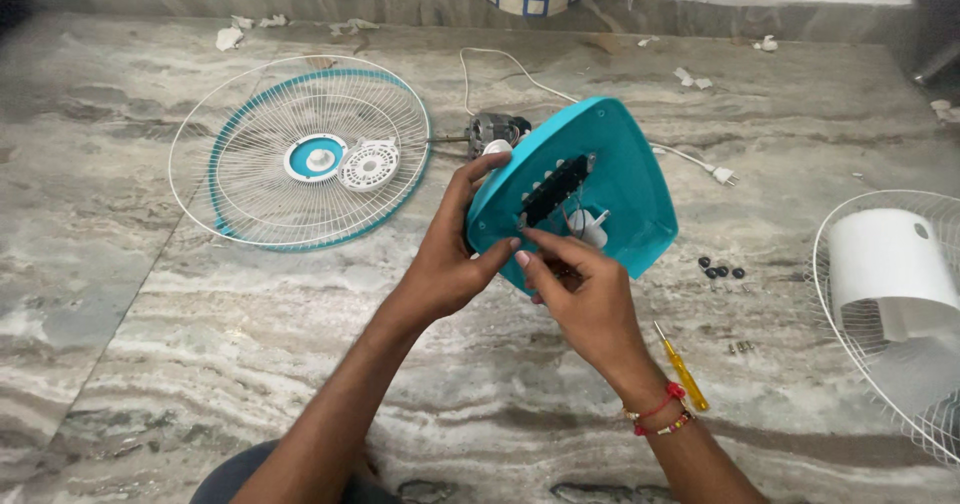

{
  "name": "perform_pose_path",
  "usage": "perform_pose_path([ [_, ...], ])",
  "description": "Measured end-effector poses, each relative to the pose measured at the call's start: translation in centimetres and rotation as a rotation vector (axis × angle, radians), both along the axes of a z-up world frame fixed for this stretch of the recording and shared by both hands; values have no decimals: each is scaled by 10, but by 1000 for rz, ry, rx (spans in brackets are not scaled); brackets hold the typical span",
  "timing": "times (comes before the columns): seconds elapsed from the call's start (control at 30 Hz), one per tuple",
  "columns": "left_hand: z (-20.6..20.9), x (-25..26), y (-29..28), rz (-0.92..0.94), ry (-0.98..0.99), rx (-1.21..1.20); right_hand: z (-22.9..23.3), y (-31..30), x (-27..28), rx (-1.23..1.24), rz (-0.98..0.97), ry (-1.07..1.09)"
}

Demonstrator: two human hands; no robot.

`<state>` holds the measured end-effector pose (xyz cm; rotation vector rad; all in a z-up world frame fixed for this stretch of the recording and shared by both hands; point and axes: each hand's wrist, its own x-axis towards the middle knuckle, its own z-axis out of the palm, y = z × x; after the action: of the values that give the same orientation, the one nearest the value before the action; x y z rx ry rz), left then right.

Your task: The person is repairing a disassembled electric fan by working on its internal wiring. They use a screwdriver to adjust connections inside the fan's teal base while sitting on the floor.

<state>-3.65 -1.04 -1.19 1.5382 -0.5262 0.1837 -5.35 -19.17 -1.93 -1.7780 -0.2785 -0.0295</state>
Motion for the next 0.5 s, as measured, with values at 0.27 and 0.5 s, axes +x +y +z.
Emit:
perform_pose_path([
  [0.27,-2,1,0,74,-29,43,6,1,-3,-87,7,-12],
  [0.5,2,0,0,82,-19,85,4,-9,3,14,-40,-45],
])
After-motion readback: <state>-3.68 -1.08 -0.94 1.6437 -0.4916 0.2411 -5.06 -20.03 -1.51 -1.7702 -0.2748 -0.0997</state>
